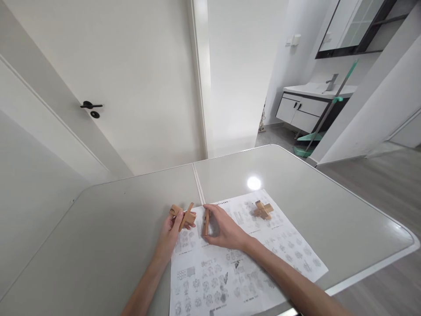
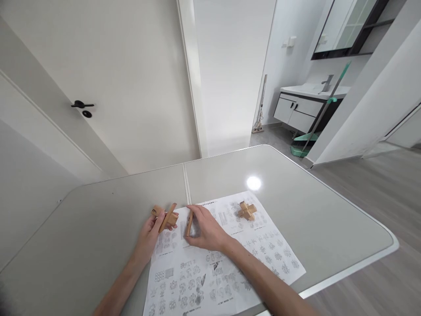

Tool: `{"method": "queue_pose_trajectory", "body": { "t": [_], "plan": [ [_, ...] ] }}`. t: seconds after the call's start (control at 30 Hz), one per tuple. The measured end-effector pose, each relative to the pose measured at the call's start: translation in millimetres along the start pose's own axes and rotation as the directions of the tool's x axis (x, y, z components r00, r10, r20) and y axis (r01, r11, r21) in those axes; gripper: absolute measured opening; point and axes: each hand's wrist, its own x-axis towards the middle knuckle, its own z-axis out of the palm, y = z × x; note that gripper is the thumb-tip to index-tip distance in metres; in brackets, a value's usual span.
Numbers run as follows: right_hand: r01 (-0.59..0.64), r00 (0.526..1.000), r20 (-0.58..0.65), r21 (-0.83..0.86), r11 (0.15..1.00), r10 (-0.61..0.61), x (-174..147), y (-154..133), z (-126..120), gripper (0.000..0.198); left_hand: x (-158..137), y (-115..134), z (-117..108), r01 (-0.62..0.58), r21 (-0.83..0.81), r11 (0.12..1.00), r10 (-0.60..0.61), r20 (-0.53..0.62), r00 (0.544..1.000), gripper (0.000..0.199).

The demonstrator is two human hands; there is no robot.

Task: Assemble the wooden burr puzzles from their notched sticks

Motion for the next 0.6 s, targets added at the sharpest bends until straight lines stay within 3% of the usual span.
{"method": "queue_pose_trajectory", "body": {
  "t": [0.33,0.6],
  "plan": [
    [0.088,0.995,-0.036,-0.203,0.975,-0.098,2,1,3,0.076,-3,-2,3,0.171,-0.232,0.958,-0.151,0.103,0.983,0.047],
    [0.080,0.993,-0.062,-0.285,0.955,-0.102,2,2,5,0.072,-12,-10,16,0.199,-0.318,0.927,-0.189,0.064,0.980,0.039]
  ]
}}
